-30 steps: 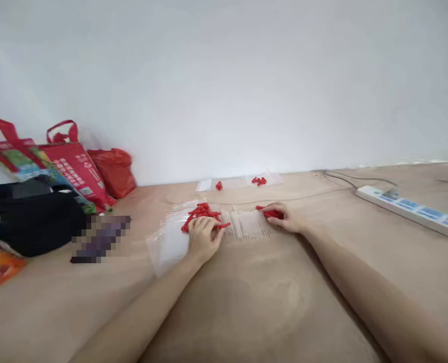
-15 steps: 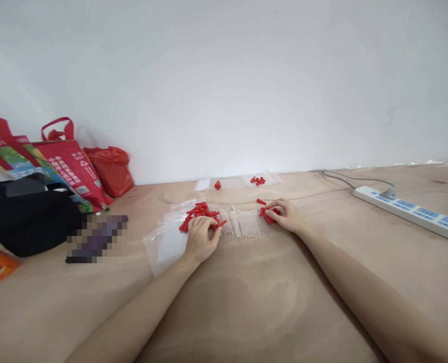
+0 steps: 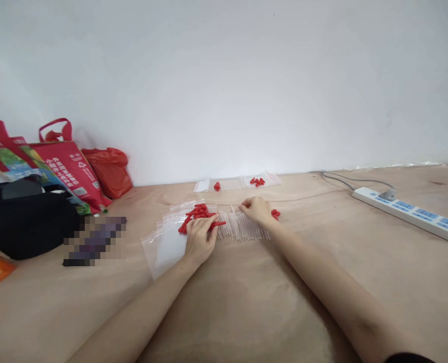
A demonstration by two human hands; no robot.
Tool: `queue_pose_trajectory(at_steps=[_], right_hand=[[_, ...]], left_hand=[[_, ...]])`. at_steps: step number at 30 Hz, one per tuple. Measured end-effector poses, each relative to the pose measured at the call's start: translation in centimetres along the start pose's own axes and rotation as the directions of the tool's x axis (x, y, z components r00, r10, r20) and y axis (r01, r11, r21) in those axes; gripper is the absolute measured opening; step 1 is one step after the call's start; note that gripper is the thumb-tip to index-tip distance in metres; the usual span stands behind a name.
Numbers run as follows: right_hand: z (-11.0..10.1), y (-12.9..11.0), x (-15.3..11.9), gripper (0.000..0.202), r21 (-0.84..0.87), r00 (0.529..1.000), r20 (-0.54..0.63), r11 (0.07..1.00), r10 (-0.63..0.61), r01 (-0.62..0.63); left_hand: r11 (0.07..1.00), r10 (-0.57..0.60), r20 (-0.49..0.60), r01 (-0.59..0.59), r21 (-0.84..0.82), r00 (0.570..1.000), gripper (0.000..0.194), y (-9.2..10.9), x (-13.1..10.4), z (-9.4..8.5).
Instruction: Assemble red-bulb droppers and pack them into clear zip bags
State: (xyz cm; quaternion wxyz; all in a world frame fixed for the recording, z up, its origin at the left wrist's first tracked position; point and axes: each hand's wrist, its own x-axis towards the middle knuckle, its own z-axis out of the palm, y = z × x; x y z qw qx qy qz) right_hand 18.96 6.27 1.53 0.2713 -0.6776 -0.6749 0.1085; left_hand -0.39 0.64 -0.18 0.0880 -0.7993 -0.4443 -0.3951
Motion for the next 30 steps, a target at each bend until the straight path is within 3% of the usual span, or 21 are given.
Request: queue_pose_trajectory(at_steps=[7, 18, 23, 26, 28, 30], right_hand=[[2.0, -2.0, 2.2, 0.043, -0.118, 0.973, 0.138, 0.979, 0.184, -0.168], [1.5, -1.8, 2.0, 0.03, 0.014, 0.97, 0.131, 0.978, 0.203, -0.206], [-0.3, -0.9, 1.6, 0.031, 0.196, 0.987, 0.143, 0.975, 0.081, -0.108], [-1.6, 0.2, 0.7, 0.031, 0.395, 0.99, 0.13, 0.919, -0.05, -0.006], [-2.3, 1.3, -0.2, 0.027, 0.533, 0.991, 0.042, 0.841, -0.131, 0.088], [-2.6, 2.5, -1.3, 0.022, 0.546, 0.976, -0.116, 0.809, -0.185, 0.218]], left_hand=[[0.999, -0.021, 0.014, 0.021, 0.028, 1.0, 0.02, -0.2, -0.2, 0.1], [0.998, -0.06, 0.015, 0.06, -0.015, 0.998, 0.018, -0.3, -0.1, 0.2], [0.998, -0.06, 0.018, 0.06, -0.014, 0.998, 0.018, -0.4, -0.2, 0.2], [0.998, -0.06, 0.033, 0.06, -0.007, 0.998, 0.018, -0.4, -0.2, 0.2], [0.998, -0.057, 0.045, 0.057, -0.003, 0.997, 0.018, -0.2, -0.2, 0.1], [0.998, -0.058, 0.057, 0.059, -0.009, 0.997, 0.017, 0.0, -0.2, 0.2]])
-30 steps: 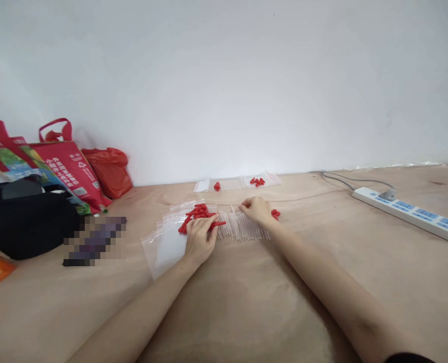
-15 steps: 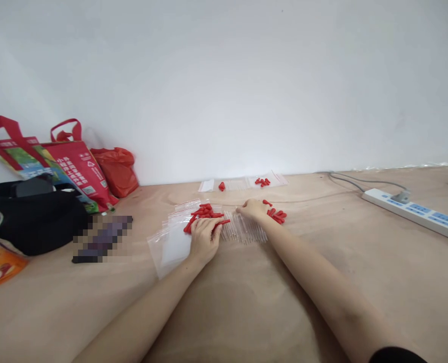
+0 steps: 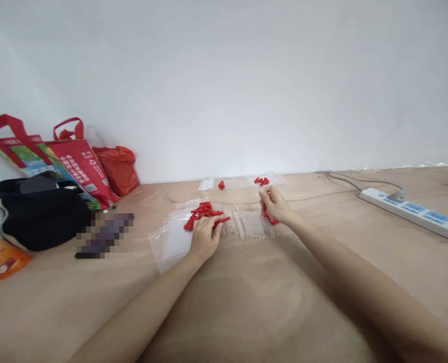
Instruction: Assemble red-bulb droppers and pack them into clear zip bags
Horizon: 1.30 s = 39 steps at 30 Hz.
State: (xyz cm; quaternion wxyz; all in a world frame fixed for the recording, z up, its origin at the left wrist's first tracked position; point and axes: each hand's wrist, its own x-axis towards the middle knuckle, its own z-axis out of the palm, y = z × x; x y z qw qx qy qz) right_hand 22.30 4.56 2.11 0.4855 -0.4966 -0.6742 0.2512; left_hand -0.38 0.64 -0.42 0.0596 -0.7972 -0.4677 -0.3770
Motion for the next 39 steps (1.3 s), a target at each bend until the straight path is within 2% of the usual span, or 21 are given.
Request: queue_pose_trajectory(at_steps=[1, 3, 7, 9, 13, 15, 22, 31, 36, 39], right_hand=[[-0.2, 0.3, -0.7, 0.02, -0.054, 0.997, -0.043, 0.997, -0.063, 0.061], [-0.3, 1.0, -2.2, 0.017, -0.186, 0.982, -0.055, 0.968, -0.18, 0.167], [0.6, 1.9, -4.8, 0.02, -0.309, 0.93, 0.055, 0.88, -0.363, 0.361], [1.1, 2.0, -5.5, 0.024, -0.363, 0.904, 0.077, 0.833, -0.42, 0.418], [1.4, 1.9, -6.1, 0.027, -0.53, 0.901, 0.105, 0.743, -0.422, 0.41], [1.4, 1.8, -6.1, 0.026, -0.559, 0.902, 0.112, 0.725, -0.416, 0.403], [2.0, 2.4, -6.2, 0.027, -0.44, 0.872, 0.157, 0.757, -0.464, 0.482], [2.3, 2.2, -6.3, 0.027, -0.413, 0.863, 0.176, 0.76, -0.474, 0.502], [2.0, 1.8, -6.4, 0.026, -0.49, 0.872, 0.167, 0.728, -0.461, 0.479], [1.9, 1.7, -6.4, 0.026, -0.471, 0.863, 0.188, 0.728, -0.469, 0.498]], left_hand=[[1.0, 0.0, 0.007, 0.0, -0.013, 1.0, 0.017, 0.1, 0.0, 0.1], [0.997, 0.012, 0.02, -0.011, -0.072, 1.0, 0.019, 0.5, 0.2, 0.2], [0.975, 0.05, 0.002, -0.049, -0.218, 0.999, 0.027, 1.2, 0.4, 0.9], [0.967, 0.04, -0.021, -0.044, -0.251, 0.999, 0.026, 1.4, 0.4, 1.1], [0.957, 0.009, -0.034, -0.018, -0.289, 0.999, 0.019, 1.5, 0.2, 1.4], [0.958, 0.011, -0.027, -0.018, -0.287, 1.0, 0.014, 1.5, 0.1, 1.3], [0.989, 0.109, 0.018, -0.106, -0.101, 0.994, 0.011, 1.8, 0.2, 0.9], [0.984, 0.147, 0.048, -0.141, -0.107, 0.988, 0.014, 2.0, 0.2, 0.9], [0.979, 0.142, 0.098, -0.125, -0.164, 0.985, 0.013, 1.9, 0.1, 1.1], [0.97, 0.152, 0.128, -0.123, -0.211, 0.98, 0.013, 1.8, 0.0, 1.3]])
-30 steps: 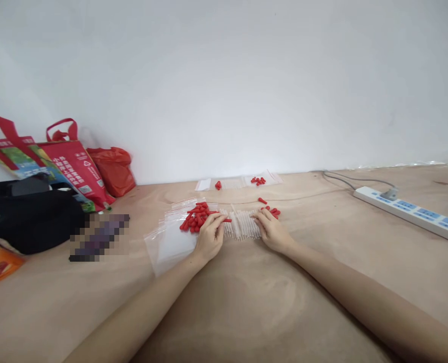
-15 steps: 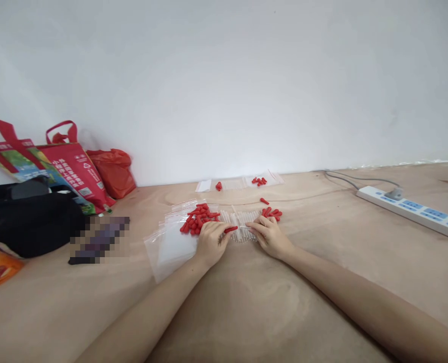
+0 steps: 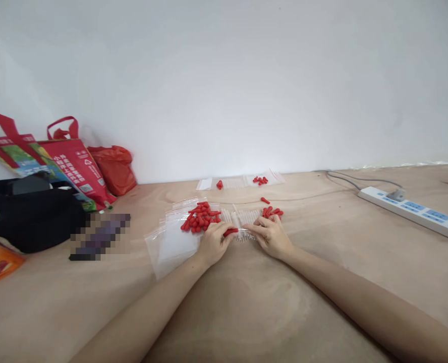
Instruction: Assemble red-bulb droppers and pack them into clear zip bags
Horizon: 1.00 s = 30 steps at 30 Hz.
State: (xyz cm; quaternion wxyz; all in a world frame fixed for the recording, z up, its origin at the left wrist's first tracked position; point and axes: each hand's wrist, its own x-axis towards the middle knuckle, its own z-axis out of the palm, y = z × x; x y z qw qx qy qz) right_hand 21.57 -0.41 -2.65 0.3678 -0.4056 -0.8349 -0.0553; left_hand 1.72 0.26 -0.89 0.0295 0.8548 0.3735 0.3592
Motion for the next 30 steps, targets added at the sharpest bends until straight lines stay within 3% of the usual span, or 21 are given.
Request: queue_pose_trajectory(at_steps=[7, 30], right_hand=[[-0.3, -0.3, 0.1, 0.023, 0.139, 0.998, 0.054, 0.99, -0.01, 0.003], [-1.1, -1.2, 0.3, 0.019, 0.099, 0.994, 0.098, 0.994, -0.05, 0.04]], left_hand=[[0.998, 0.006, -0.035, -0.009, -0.063, 0.999, 0.019, -0.1, -0.1, 0.1], [0.977, 0.211, -0.084, -0.21, 0.025, 0.974, 0.019, 0.2, -0.3, -0.3]])
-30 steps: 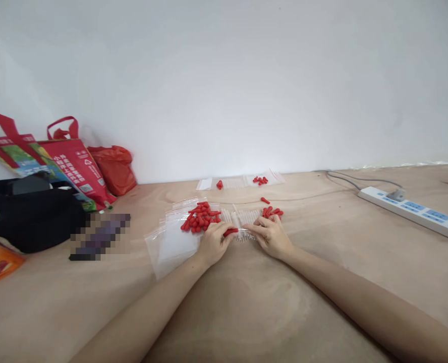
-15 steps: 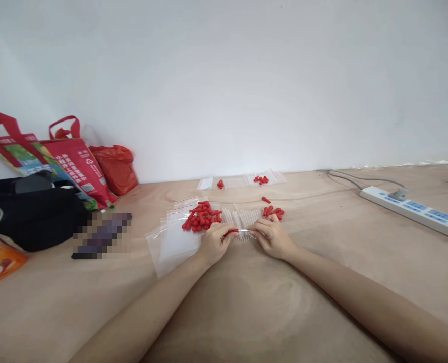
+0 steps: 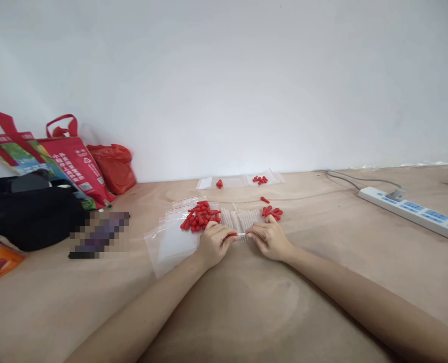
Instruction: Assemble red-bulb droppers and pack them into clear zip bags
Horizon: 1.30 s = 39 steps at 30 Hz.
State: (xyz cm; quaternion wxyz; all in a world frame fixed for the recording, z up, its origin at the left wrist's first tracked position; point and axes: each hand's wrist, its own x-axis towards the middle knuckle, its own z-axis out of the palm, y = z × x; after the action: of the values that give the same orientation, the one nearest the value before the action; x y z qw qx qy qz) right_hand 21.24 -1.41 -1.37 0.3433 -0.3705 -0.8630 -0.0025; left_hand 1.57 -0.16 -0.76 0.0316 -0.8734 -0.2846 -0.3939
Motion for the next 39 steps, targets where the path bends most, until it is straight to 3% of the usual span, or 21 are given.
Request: queue_pose_trajectory(at_steps=[10, 19, 29, 39], right_hand=[[0.3, -0.3, 0.2, 0.023, 0.115, 0.99, 0.09, 0.986, 0.112, -0.122], [0.1, 1.4, 0.1, 0.024, 0.02, 1.0, 0.006, 1.0, -0.012, 0.012], [0.2, 0.7, -0.4, 0.02, -0.012, 0.996, -0.076, 0.999, -0.052, 0.051], [0.4, 0.2, -0.3, 0.021, 0.005, 0.999, -0.014, 1.0, -0.03, 0.03]], left_hand=[[1.0, -0.018, 0.045, 0.019, -0.013, 0.999, 0.022, 0.1, 0.1, 0.2], [0.989, -0.148, 0.073, 0.149, -0.017, 0.986, 0.017, -1.0, 0.1, 0.1], [0.995, -0.081, 0.048, 0.083, -0.045, 0.996, 0.013, 0.0, 0.0, 0.0], [0.997, -0.044, 0.088, 0.049, -0.051, 0.995, 0.014, 0.4, 0.0, -0.1]])
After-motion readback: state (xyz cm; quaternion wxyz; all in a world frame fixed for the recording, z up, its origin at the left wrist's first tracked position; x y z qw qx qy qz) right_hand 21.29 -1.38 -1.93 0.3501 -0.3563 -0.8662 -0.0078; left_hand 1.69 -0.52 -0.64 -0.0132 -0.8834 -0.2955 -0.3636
